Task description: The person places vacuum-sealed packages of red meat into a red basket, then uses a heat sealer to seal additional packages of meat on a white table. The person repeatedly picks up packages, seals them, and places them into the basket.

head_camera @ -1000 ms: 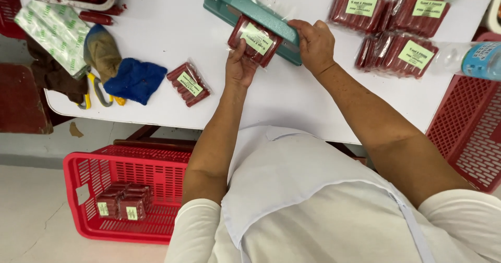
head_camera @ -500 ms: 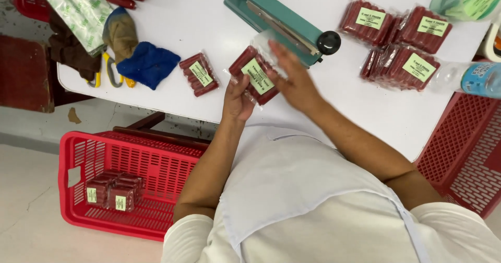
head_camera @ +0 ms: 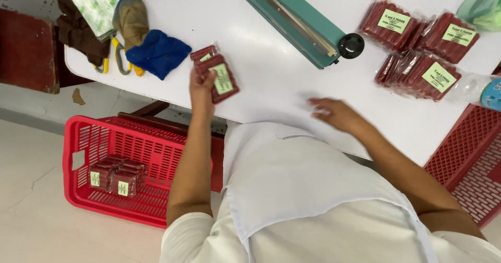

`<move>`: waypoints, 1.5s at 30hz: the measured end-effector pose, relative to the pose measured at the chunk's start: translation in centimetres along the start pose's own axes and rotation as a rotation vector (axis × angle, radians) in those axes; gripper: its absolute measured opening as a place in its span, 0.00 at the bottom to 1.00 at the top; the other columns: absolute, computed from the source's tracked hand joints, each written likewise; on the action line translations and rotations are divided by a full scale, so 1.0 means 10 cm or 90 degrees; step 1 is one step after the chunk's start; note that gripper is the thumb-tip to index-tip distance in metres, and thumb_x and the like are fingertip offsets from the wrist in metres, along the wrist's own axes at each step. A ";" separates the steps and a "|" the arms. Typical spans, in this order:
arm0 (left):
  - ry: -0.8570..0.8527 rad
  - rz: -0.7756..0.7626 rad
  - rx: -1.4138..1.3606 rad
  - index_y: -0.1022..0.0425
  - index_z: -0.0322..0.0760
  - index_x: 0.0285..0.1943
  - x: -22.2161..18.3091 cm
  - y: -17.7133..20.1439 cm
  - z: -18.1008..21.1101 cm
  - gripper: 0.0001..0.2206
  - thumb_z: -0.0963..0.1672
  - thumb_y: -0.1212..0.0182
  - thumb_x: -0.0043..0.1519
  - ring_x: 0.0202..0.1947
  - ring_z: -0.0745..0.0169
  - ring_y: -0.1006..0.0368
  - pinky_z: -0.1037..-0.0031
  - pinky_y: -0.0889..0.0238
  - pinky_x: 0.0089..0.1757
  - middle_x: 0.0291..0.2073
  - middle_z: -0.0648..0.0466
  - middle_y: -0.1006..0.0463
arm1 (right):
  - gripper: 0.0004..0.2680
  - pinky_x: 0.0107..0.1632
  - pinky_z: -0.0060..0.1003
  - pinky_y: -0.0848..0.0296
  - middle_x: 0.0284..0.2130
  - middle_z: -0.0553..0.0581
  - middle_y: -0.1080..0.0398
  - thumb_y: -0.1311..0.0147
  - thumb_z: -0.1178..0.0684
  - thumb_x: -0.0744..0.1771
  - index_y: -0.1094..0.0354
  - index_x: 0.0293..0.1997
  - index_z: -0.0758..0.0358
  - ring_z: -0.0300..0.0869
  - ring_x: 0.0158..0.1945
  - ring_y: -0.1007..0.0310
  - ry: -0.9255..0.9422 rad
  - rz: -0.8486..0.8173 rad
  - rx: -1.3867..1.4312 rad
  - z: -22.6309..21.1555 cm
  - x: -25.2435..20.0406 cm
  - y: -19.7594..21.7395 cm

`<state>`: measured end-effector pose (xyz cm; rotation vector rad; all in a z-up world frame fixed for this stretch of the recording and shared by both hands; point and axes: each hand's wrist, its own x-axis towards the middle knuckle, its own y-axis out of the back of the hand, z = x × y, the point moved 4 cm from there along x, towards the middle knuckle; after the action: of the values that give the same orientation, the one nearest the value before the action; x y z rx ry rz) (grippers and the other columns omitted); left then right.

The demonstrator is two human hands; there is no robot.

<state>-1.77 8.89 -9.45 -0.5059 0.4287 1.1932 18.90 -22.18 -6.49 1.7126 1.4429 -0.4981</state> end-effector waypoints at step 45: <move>0.292 -0.500 -0.352 0.26 0.41 0.56 -0.73 -1.29 -0.42 0.18 0.49 0.30 0.59 0.45 0.55 0.19 0.61 0.25 0.49 0.46 0.46 0.18 | 0.35 0.50 0.36 0.22 0.38 0.56 0.29 0.39 0.70 0.61 0.53 0.77 0.60 0.40 0.42 0.24 0.319 0.149 0.625 -1.03 -0.34 0.50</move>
<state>7.97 -2.80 -6.85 -1.3031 0.2330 0.4025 20.60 -16.19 3.70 2.9130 1.3765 -0.7528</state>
